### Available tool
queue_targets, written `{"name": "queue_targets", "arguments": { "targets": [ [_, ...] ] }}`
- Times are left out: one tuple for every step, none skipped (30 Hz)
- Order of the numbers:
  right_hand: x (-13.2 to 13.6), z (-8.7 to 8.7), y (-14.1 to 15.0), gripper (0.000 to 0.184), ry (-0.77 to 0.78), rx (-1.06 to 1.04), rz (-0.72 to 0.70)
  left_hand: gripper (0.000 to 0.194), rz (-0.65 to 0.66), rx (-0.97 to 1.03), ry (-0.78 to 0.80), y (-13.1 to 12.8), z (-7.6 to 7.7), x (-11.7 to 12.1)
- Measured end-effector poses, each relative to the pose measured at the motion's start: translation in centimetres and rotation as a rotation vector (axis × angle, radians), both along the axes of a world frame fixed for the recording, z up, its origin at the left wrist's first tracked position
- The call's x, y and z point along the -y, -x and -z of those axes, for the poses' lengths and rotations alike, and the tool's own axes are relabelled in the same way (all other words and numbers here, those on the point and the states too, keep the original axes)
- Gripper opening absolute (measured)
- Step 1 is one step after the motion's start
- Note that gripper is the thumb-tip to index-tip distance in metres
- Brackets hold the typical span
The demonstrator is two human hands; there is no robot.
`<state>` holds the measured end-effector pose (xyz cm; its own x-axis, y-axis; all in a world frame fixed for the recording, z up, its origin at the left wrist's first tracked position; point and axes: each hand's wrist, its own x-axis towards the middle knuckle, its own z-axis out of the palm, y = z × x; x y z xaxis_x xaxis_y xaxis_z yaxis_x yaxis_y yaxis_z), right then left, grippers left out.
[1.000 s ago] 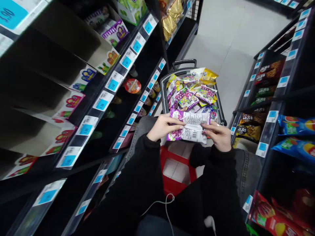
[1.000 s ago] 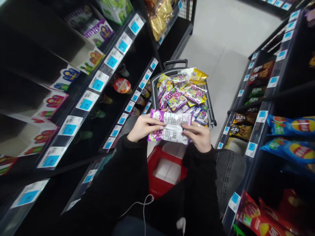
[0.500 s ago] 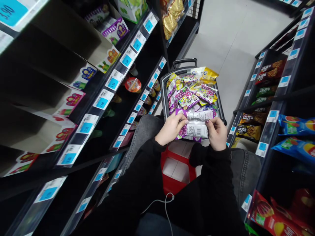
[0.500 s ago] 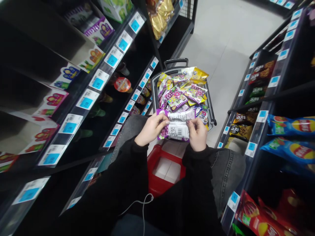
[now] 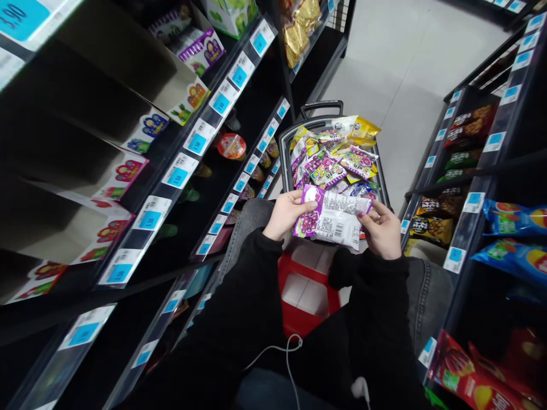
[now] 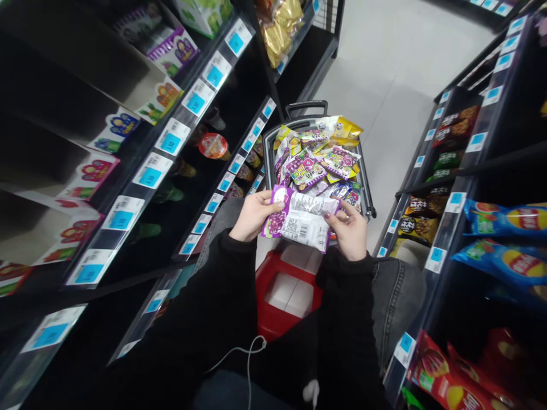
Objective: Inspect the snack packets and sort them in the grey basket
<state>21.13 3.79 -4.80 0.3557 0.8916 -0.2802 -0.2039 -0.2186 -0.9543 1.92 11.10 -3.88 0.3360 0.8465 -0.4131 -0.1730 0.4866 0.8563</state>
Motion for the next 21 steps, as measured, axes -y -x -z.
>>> {"name": "queue_targets", "arguments": {
  "targets": [
    [0.0, 0.1, 0.0, 0.04, -0.001, -0.001, -0.007, 0.038, -0.009, -0.005, 0.004, 0.0, 0.2, -0.1],
    [0.0, 0.1, 0.1, 0.035, -0.011, 0.019, -0.005, 0.037, -0.021, -0.02, -0.006, 0.1, 0.4, -0.1],
    [0.0, 0.0, 0.3, 0.031, -0.028, 0.066, 0.01, 0.036, -0.035, -0.057, -0.03, 0.1, 0.8, -0.3],
    [0.0, -0.1, 0.7, 0.026, -0.05, 0.143, 0.041, 0.035, -0.044, -0.123, -0.065, 0.1, 1.1, -0.4],
    [0.0, -0.2, 1.1, 0.022, -0.08, 0.248, 0.091, 0.035, -0.049, -0.211, -0.103, 0.2, 1.5, -0.5],
    [0.1, -0.3, 1.6, 0.016, -0.118, 0.376, 0.154, 0.035, -0.048, -0.304, -0.129, 0.2, 1.9, -0.5],
    [0.1, -0.4, 2.2, 0.011, -0.167, 0.512, 0.204, 0.036, -0.036, -0.377, -0.124, 0.3, 2.1, -0.5],
    [0.1, -0.5, 2.9, 0.007, -0.223, 0.643, 0.221, 0.038, 0.002, -0.4, -0.082, 0.2, 2.2, -0.5],
    [0.2, -0.5, 3.6, 0.008, -0.281, 0.755, 0.192, 0.041, 0.061, -0.358, -0.012, 0.2, 2.2, -0.4],
    [0.2, -0.4, 4.3, 0.013, -0.329, 0.841, 0.118, 0.044, 0.129, -0.259, 0.066, 0.1, 2.1, -0.2],
    [0.2, -0.3, 4.9, 0.016, -0.359, 0.899, 0.013, 0.047, 0.189, -0.133, 0.131, -0.1, 2.0, 0.0],
    [0.2, -0.2, 5.4, 0.018, -0.373, 0.93, -0.112, 0.047, 0.228, -0.011, 0.171, -0.2, 1.7, 0.2],
    [0.1, -0.1, 5.8, 0.018, -0.38, 0.935, -0.238, 0.045, 0.239, 0.082, 0.18, -0.4, 1.5, 0.3],
    [0.1, -0.1, 6.1, 0.017, -0.384, 0.92, -0.349, 0.042, 0.225, 0.131, 0.169, -0.5, 1.3, 0.4],
    [0.0, -0.2, 6.1, 0.016, -0.391, 0.89, -0.428, 0.041, 0.195, 0.138, 0.152, -0.5, 1.2, 0.4],
    [0.0, -0.4, 5.8, 0.016, -0.396, 0.855, -0.458, 0.04, 0.177, 0.121, 0.141, -0.4, 1.2, 0.4],
    [-0.1, -0.6, 5.4, 0.016, -0.393, 0.827, -0.424, 0.04, 0.187, 0.097, 0.142, -0.2, 1.1, 0.3],
    [-0.1, -0.8, 4.8, 0.018, -0.371, 0.808, -0.333, 0.04, 0.234, 0.077, 0.153, 0.1, 1.1, 0.1],
    [-0.1, -1.1, 4.0, 0.022, -0.328, 0.792, -0.216, 0.038, 0.318, 0.066, 0.172, 0.4, 1.1, 0.0],
    [-0.1, -1.4, 3.2, 0.029, -0.269, 0.761, -0.116, 0.036, 0.432, 0.065, 0.197, 0.7, 1.0, -0.2],
    [-0.1, -1.6, 2.3, 0.036, -0.201, 0.7, -0.08, 0.034, 0.561, 0.07, 0.218, 1.0, 0.9, -0.3]
  ]
}}
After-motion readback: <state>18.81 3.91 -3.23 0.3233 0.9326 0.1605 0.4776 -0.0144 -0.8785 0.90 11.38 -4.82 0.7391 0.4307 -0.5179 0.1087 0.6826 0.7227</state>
